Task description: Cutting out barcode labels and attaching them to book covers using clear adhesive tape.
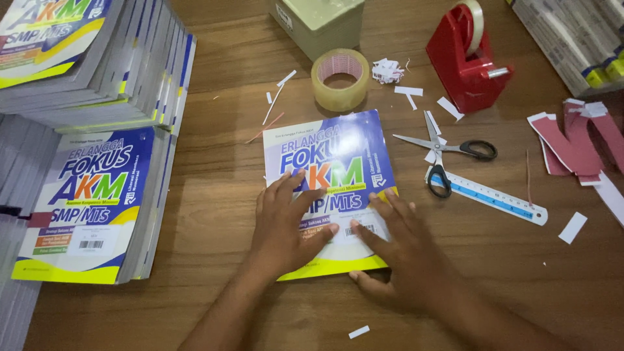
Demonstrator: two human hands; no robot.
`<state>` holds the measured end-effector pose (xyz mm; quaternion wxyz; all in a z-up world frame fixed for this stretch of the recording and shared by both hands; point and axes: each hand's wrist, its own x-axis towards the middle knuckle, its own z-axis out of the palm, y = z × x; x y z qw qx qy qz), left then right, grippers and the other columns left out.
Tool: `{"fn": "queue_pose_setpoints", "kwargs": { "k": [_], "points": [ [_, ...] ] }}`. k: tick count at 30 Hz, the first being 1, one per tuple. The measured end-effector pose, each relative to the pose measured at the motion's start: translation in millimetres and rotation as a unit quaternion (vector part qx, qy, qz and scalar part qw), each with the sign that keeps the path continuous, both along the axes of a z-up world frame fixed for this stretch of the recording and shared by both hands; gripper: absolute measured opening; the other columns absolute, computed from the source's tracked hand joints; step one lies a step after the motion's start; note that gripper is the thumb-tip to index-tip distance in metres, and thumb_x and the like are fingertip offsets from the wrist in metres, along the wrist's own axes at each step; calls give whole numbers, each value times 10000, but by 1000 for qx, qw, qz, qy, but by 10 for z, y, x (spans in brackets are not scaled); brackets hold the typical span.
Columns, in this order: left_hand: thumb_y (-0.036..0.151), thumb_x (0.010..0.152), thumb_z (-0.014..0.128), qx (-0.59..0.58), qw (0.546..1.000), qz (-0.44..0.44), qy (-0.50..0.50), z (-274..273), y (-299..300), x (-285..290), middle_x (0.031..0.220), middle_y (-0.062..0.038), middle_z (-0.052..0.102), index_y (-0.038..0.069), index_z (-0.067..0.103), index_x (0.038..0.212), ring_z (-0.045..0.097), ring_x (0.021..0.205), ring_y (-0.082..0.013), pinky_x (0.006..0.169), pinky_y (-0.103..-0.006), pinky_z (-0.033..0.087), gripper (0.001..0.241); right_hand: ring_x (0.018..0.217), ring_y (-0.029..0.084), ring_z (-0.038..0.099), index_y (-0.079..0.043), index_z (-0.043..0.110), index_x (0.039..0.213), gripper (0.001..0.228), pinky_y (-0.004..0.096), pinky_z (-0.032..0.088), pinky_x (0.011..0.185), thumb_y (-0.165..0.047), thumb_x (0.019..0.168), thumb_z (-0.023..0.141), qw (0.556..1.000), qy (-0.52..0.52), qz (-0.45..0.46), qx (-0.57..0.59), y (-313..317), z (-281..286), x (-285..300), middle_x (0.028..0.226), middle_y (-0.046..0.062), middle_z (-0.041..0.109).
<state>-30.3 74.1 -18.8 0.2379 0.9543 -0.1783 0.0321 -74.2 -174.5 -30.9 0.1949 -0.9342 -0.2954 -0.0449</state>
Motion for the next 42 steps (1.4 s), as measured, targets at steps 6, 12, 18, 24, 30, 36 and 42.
{"fn": "queue_pose_setpoints", "kwargs": {
  "k": [6,12,18,24,30,36,42],
  "points": [
    [362,837,697,-36,999,4,-17,85,-2,-76,1560,-217,420,130,636,1333,333,1462,-417,1135,-563,262,551,1519,434,242,-119,689,1293,721,654,166,1188,-562,740,823,995,-15,-49,85,-47,15,-127,1564,223,387],
    [346,1023,343,-165,952,257,14,-176,387,80,1500,-287,440,-6,364,1510,379,1432,-439,1135,-622,316,602,1395,425,406,21,370,1487,996,566,357,1114,-469,755,835,981,69,-137,120,-140,14,96,1482,280,450],
    [318,980,459,-31,973,228,-25,-227,558,51,1515,-258,500,52,654,1331,448,1387,-465,1119,-540,349,481,1187,374,554,56,375,1478,1048,511,446,995,-384,672,879,972,81,-183,127,-18,178,202,1336,238,558],
    [481,935,626,-54,976,210,34,-168,307,-8,1588,-302,361,-37,520,1433,238,1530,-442,1203,-581,151,727,1158,363,560,20,434,1438,714,499,456,948,-206,820,709,970,11,-162,178,-43,31,157,1321,216,582],
    [43,820,793,-438,875,201,37,-24,123,-202,1220,-280,722,-24,515,1476,727,1055,-291,878,-420,624,716,1372,430,493,-26,361,1528,854,647,288,1183,-400,862,743,948,139,-222,183,-36,127,170,1383,238,559],
    [-6,873,680,-456,885,46,-81,495,4,-418,1166,-295,740,-91,464,1427,779,764,-187,535,-203,657,601,1248,405,559,89,187,1544,1086,542,483,1009,-371,777,804,953,131,-176,210,-12,156,188,1391,312,480],
    [8,867,696,-511,844,16,-161,702,-18,-641,1244,-283,722,-24,519,1419,777,879,-175,646,-201,645,581,771,298,830,-9,505,1140,541,382,731,667,-72,713,832,788,255,-98,552,-106,-26,224,945,217,793]
  ]
}}
